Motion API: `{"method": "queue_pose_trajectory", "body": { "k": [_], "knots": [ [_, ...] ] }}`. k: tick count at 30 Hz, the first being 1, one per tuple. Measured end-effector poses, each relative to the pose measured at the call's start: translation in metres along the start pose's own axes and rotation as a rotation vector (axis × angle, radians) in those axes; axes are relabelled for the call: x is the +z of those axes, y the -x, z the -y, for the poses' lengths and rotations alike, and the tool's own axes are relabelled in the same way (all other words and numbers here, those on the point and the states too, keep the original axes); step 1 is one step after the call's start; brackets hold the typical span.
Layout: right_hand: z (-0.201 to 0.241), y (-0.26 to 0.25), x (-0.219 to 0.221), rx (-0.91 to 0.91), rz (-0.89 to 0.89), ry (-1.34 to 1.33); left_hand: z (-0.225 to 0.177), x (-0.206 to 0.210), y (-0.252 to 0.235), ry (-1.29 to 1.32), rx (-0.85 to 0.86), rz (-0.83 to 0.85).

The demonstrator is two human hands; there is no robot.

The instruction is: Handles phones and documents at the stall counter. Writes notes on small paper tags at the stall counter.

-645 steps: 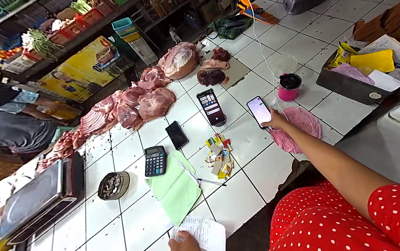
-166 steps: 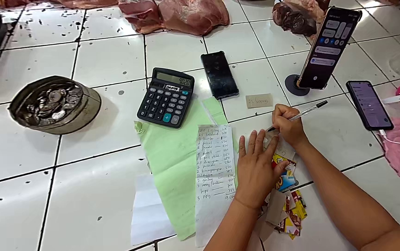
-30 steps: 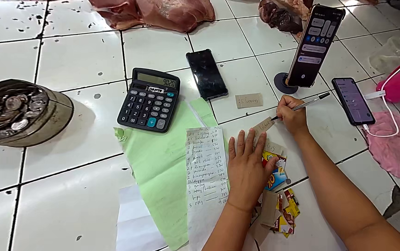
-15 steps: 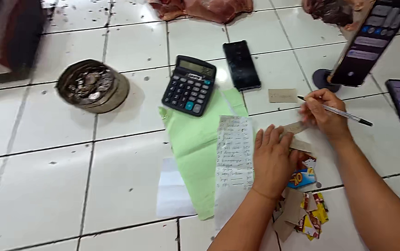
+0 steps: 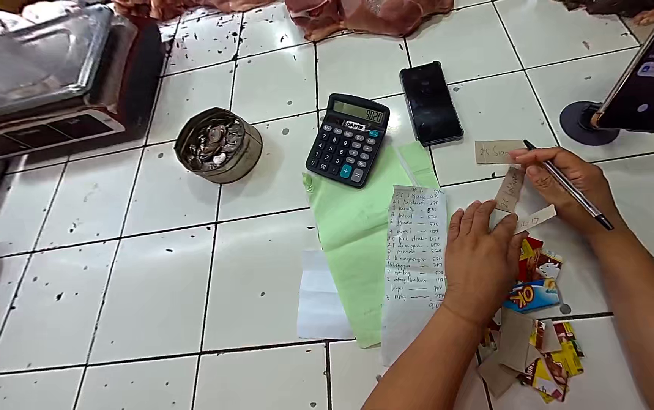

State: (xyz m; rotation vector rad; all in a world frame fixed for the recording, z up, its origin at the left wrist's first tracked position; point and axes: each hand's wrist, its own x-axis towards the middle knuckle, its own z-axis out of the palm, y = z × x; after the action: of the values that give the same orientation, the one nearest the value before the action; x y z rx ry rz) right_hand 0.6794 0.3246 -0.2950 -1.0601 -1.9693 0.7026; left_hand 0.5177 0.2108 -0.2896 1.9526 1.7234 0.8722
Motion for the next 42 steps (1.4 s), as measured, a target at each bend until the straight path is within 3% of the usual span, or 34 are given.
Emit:
{"method": "queue_pose_trajectory", "body": {
  "k": [2,6,10,12,14,18,25,27,30,35,39,42],
  "knots": [
    [-0.001,0.002,-0.002,-0.061,-0.053,-0.019,0.001,0.002,0.000,-0.009,0.000,-0.040],
    [-0.002,0.003,-0.004,-0.060,0.110,0.078,0.002,0.004,-0.001,-0.024,0.012,-0.076],
    [-0.003,-0.002,0.002,-0.023,0.122,0.195,0.003,0.003,-0.002,0.019,0.014,-0.095],
    [-0.002,-0.001,0.002,0.007,0.058,0.067,0.002,0.002,-0.002,0.067,-0.009,-0.120],
    [-0.001,0.000,-0.001,0.028,0.046,-0.233,0.002,0.001,-0.002,0.103,-0.034,-0.154],
    [-0.004,0.002,-0.008,0.090,0.254,-0.706,0.003,0.004,-0.002,0.050,-0.047,-0.206],
    [-0.006,0.002,-0.006,0.163,0.256,-0.907,0.008,0.006,-0.003,-0.041,-0.003,-0.252],
    [-0.004,0.001,-0.004,0.170,0.200,-0.837,0.007,0.006,-0.003,-0.035,-0.005,-0.266],
    [-0.001,0.000,0.002,0.106,0.128,-0.509,0.007,0.007,-0.003,-0.050,0.009,-0.235],
    [0.005,-0.001,0.003,0.063,0.193,0.033,0.008,0.005,-0.002,-0.135,0.066,-0.054],
    [-0.006,0.000,0.002,0.035,-0.002,-0.004,0.007,0.004,-0.002,-0.147,0.072,-0.021],
    [-0.005,0.002,0.000,0.125,-0.140,-0.134,0.007,0.004,-0.002,-0.150,0.072,-0.020]
  ]
}}
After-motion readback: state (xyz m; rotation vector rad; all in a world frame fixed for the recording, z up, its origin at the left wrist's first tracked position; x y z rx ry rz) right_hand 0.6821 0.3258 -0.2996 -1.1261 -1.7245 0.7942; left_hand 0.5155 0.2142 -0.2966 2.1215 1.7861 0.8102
